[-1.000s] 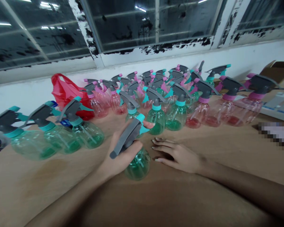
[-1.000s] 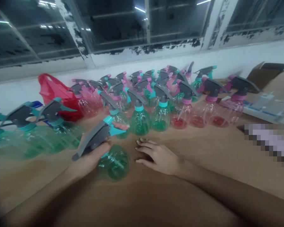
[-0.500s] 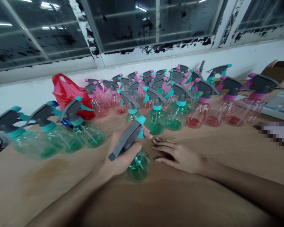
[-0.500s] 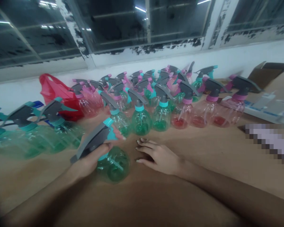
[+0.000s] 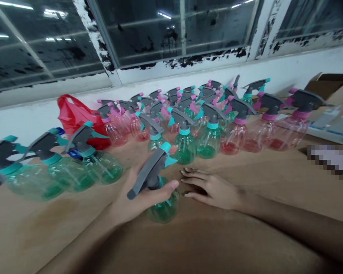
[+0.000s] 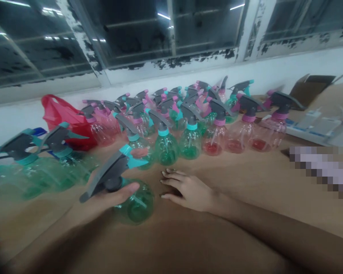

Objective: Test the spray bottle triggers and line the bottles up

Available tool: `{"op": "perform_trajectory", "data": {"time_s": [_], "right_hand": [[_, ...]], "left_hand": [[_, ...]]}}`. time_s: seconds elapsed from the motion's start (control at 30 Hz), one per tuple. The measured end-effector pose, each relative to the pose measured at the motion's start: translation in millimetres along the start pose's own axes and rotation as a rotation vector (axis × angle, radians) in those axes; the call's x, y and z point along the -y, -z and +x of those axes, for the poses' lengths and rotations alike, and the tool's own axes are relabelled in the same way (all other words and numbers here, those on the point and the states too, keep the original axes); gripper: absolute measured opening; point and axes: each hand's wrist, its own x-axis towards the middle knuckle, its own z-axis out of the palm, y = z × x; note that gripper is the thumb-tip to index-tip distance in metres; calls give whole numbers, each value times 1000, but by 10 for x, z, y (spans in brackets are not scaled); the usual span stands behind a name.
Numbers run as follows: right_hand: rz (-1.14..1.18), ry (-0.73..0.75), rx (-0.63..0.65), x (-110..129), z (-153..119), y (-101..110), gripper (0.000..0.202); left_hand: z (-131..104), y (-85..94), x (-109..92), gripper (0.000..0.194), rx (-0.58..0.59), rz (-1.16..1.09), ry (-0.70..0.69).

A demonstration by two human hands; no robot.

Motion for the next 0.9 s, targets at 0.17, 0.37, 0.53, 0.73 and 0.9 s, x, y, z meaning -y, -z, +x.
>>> {"op": "perform_trajectory", "data": {"time_s": [0.17,0.37,0.53,0.73,0.9], "right_hand": [[-9,7,-16,-3,2,3,46],[-50,-9,16,43,66,37,41],[-85,-76,-67,269,302,191,30],[-161,-217,-293,521,673,366,30],[-214,-321,-388,537,891,317,48]], "left_hand": [[-91,25,68,67,58,87,-21],[-281,-3,125,52,7,178,-5],[-391,38,141,30,-41,227,-11],[-413,320,351,37,-196,361,87],[-240,525,623,37,-310,411,125]]}}
